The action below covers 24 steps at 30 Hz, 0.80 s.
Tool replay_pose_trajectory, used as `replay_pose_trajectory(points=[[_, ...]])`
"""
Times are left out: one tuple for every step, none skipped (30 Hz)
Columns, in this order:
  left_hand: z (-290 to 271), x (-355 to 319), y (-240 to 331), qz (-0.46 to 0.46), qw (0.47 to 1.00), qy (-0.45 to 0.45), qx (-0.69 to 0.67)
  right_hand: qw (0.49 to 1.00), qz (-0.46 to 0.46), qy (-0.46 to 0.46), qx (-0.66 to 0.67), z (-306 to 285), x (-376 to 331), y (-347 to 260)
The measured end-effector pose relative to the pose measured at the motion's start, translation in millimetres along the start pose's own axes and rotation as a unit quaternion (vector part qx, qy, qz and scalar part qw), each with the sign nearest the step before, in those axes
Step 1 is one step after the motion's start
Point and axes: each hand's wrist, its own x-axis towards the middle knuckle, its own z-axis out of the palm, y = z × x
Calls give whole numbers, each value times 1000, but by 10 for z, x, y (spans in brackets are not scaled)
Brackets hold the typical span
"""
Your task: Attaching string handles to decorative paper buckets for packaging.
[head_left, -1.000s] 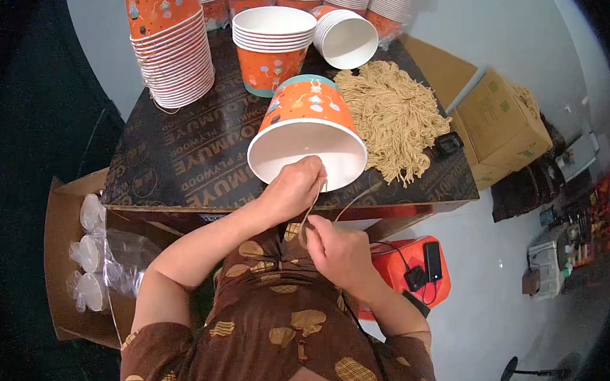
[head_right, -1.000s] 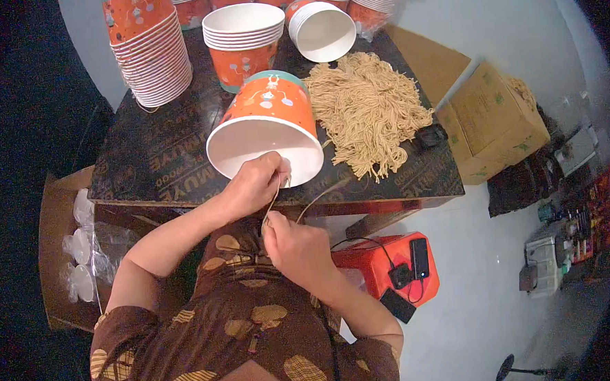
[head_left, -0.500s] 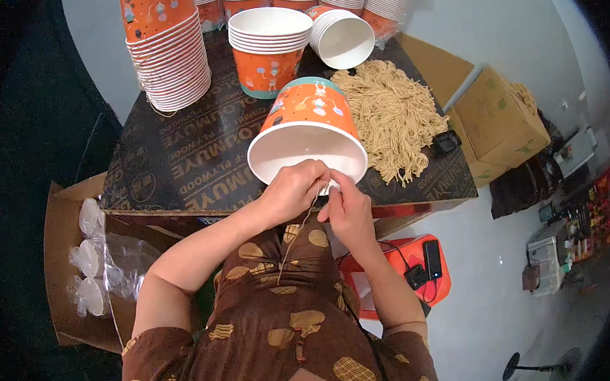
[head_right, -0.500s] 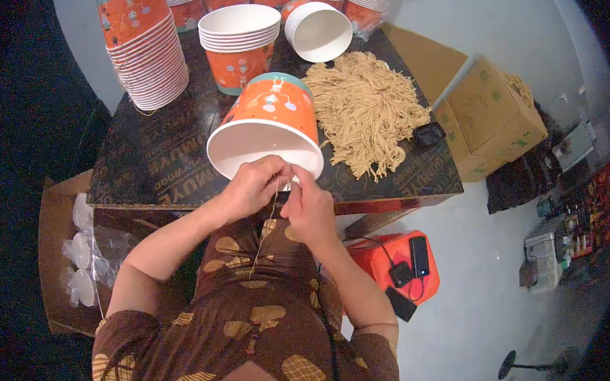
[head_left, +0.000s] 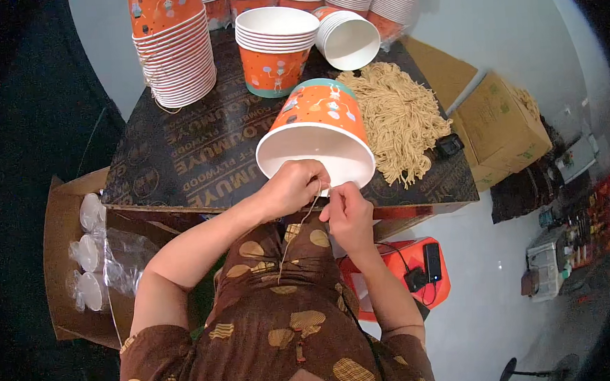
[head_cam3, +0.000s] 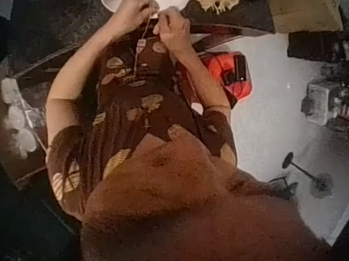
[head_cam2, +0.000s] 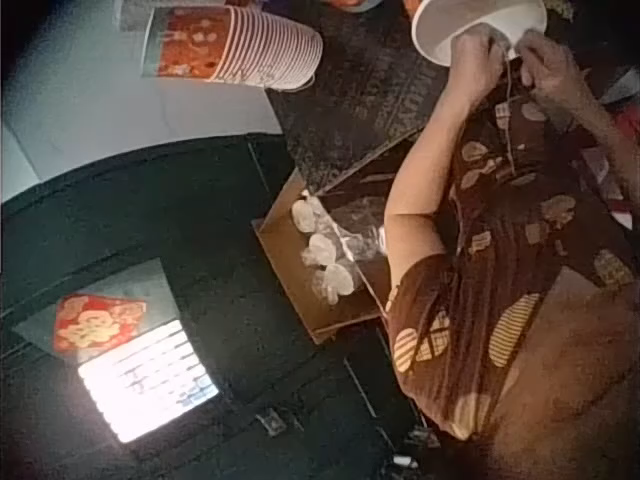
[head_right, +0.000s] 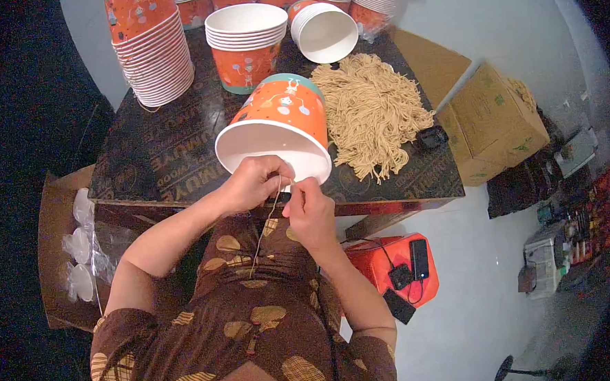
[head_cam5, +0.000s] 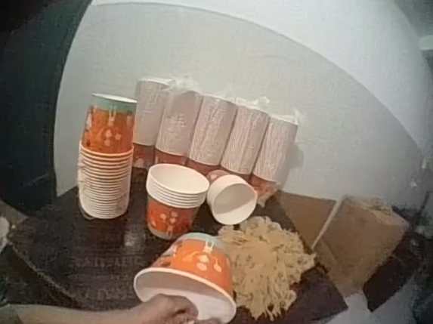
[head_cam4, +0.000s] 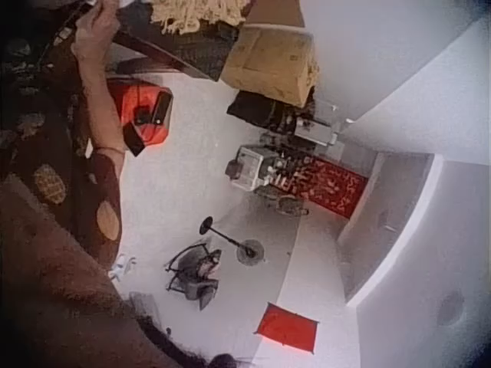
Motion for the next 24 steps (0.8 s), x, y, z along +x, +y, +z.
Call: replay_pose_trajectory(points=[[-16,14,14,-14,1000,-11,-11,999,-28,16,-5,10,-13,20],[-26,22,45,-15,1000,-9,-10,998,-56,31,-10,19,-27,43],[-38,31,93,-55,998,-26,-20,998,-56,30,-10,20,-41,77],[-55,33,130,-97,994,-42,-30,994,-82,38,-57,18,-54,111],[-42,30,82,-97,994,-40,-30,988,-108,47,-104,17,-68,132],[-11,25,-9,-62,998,-18,-11,988,-109,45,-104,19,-83,139],[-3,31,-24,-27,1000,2,8,977,-134,56,-156,22,-103,151],[-4,35,-28,-28,1000,1,7,963,-158,68,-207,25,-121,158],[-10,41,-19,-47,999,15,6,963,-157,67,-208,27,-138,149],[-15,41,-2,-67,997,28,6,955,-180,55,-230,34,-158,125],[4,39,-24,-51,998,39,11,945,-203,42,-253,43,-178,112],[27,28,-43,-52,998,39,11,945,-203,41,-252,60,-198,124],[42,26,-46,-41,998,41,35,938,-214,31,-270,79,-207,141],[52,24,-36,-29,997,43,59,931,-225,21,-287,88,-214,144],[61,24,-13,-34,996,53,57,931,-226,22,-287,80,-222,120],[51,13,8,-34,996,53,57,920,-235,31,-314,64,-233,80],[40,3,29,-47,996,54,59,907,-244,41,-340,48,-240,35],[28,-3,45,-60,995,54,60,908,-244,40,-338,36,-226,-23],[13,-12,57,-60,995,54,61,896,-275,72,-342,16,-202,-95],[-14,-30,59,-50,993,41,98,882,-306,104,-344,2,-189,-130],[-46,-50,64,-41,990,28,135,887,-301,83,-341,-22,-190,-108],[-88,-63,84,-40,990,26,135,887,-299,85,-341,-48,-172,-76],[-143,-77,120,-31,987,-6,159,883,-309,92,-341,-74,-138,-39],[-191,-83,157,-22,982,-38,183,879,-319,99,-340,-103,-107,2]])
